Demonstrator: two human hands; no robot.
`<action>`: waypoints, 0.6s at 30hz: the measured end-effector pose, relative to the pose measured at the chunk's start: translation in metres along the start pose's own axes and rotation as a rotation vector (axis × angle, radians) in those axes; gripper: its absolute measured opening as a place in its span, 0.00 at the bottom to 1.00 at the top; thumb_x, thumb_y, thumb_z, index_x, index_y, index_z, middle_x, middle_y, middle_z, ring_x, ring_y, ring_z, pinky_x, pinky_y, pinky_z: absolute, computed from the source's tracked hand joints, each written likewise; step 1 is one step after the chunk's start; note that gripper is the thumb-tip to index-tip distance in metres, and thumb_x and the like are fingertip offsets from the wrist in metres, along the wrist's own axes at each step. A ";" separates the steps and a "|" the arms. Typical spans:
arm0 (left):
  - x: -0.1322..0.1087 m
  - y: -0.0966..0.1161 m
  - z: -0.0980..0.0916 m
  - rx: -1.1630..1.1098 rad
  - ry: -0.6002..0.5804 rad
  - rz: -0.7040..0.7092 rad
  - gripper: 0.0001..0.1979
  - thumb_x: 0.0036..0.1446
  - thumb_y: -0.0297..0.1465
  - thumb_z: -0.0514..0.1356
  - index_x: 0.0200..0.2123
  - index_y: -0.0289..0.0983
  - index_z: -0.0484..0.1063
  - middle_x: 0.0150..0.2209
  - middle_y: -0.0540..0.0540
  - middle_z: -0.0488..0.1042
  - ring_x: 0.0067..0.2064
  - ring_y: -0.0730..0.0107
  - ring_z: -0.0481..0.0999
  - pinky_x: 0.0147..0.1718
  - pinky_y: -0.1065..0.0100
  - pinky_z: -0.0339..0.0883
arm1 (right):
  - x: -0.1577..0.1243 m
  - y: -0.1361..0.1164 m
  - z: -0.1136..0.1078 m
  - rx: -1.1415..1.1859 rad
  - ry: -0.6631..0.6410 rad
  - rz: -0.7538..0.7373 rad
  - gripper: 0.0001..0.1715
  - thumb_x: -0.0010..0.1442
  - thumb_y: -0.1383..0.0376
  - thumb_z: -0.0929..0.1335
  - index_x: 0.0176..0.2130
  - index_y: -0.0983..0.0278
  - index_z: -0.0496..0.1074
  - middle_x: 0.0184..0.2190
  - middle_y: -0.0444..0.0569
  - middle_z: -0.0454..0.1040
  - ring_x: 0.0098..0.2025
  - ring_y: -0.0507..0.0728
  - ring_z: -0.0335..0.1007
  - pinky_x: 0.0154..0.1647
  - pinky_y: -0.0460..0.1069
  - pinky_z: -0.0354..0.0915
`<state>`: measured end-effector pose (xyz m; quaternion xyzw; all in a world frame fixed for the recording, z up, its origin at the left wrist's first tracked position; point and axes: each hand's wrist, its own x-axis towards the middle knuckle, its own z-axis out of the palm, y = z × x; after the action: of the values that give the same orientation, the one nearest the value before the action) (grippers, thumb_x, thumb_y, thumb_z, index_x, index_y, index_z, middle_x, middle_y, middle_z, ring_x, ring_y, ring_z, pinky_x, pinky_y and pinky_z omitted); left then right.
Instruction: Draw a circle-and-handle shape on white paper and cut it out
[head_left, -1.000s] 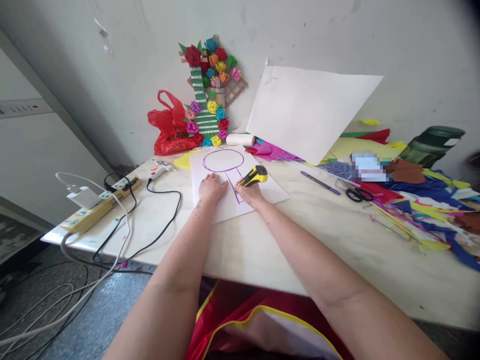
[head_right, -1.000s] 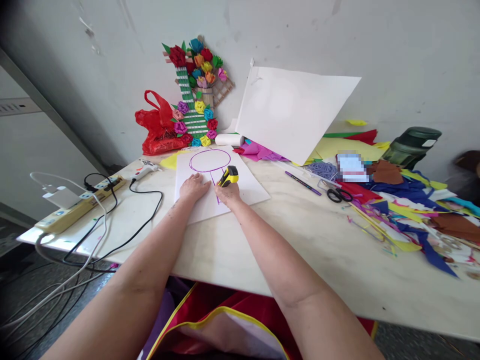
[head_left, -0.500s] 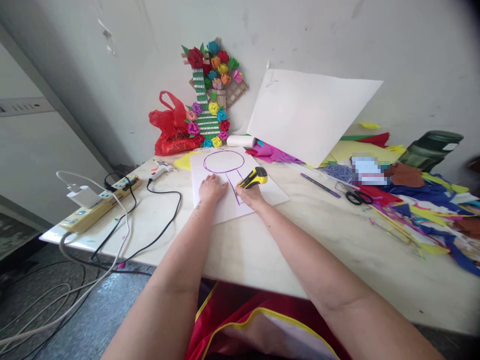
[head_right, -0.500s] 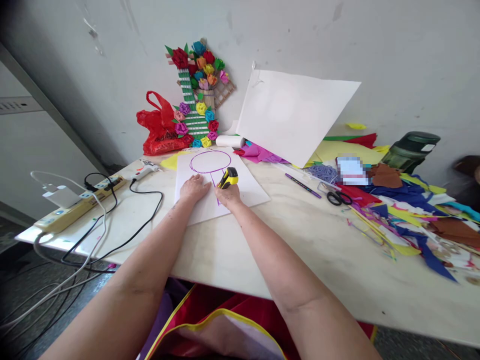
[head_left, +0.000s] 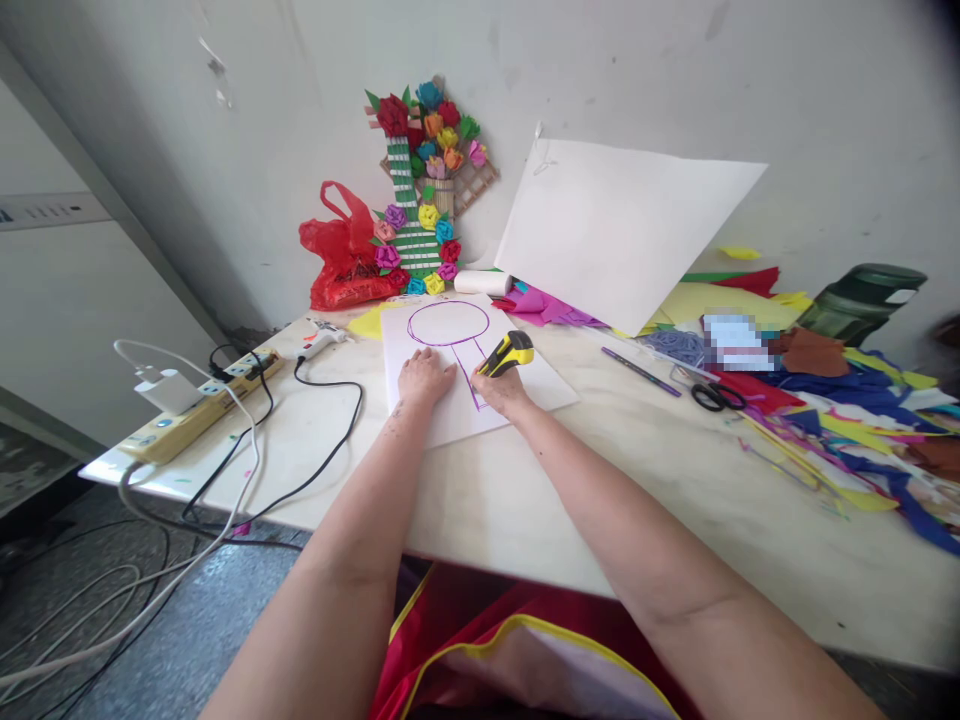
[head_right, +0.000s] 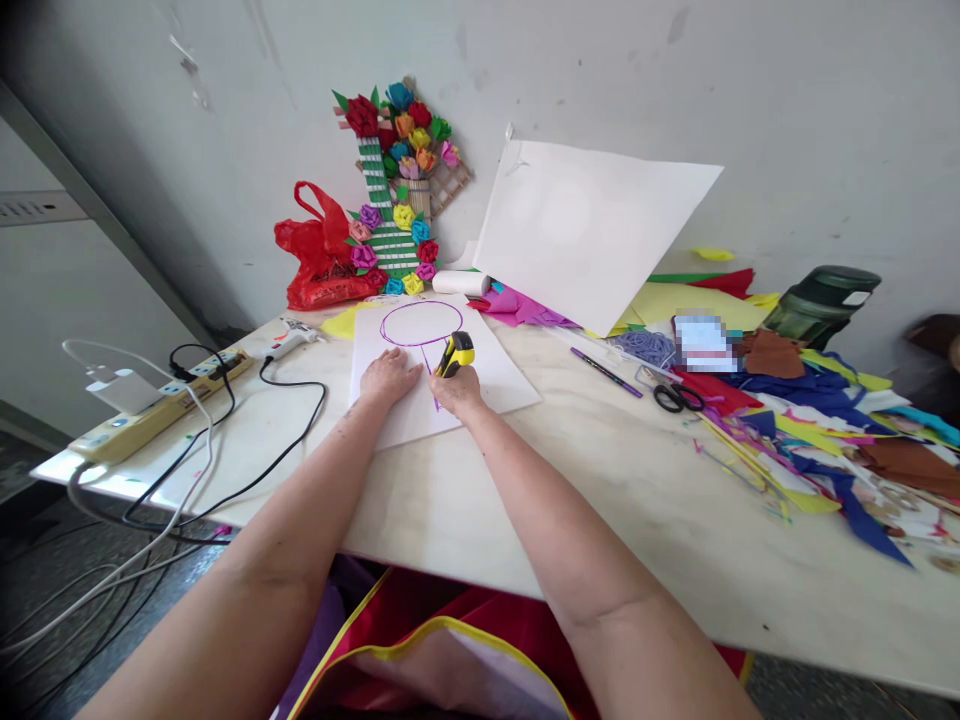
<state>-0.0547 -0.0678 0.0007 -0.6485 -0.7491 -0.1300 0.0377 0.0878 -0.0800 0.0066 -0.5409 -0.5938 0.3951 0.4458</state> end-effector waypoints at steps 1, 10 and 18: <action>0.000 0.000 0.000 0.001 -0.002 -0.003 0.25 0.57 0.43 0.46 0.51 0.35 0.69 0.57 0.39 0.66 0.61 0.57 0.58 0.57 0.61 0.54 | 0.000 0.000 0.000 -0.006 0.001 0.005 0.06 0.44 0.70 0.66 0.21 0.63 0.64 0.21 0.47 0.70 0.30 0.56 0.70 0.32 0.47 0.65; 0.000 0.000 -0.001 0.004 0.001 -0.009 0.25 0.57 0.43 0.47 0.51 0.35 0.68 0.57 0.40 0.65 0.61 0.58 0.58 0.57 0.61 0.54 | 0.002 0.002 -0.001 -0.151 0.007 -0.034 0.08 0.46 0.67 0.66 0.18 0.63 0.64 0.21 0.47 0.71 0.31 0.56 0.71 0.30 0.46 0.64; 0.000 -0.001 0.001 0.012 -0.001 -0.004 0.25 0.58 0.43 0.46 0.51 0.35 0.68 0.57 0.40 0.65 0.61 0.58 0.58 0.57 0.62 0.53 | 0.008 0.005 -0.001 -0.260 -0.013 -0.096 0.07 0.47 0.67 0.65 0.19 0.63 0.65 0.21 0.47 0.71 0.31 0.56 0.71 0.32 0.46 0.64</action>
<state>-0.0555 -0.0672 -0.0005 -0.6470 -0.7510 -0.1252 0.0413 0.0896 -0.0719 0.0029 -0.5626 -0.6682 0.2966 0.3861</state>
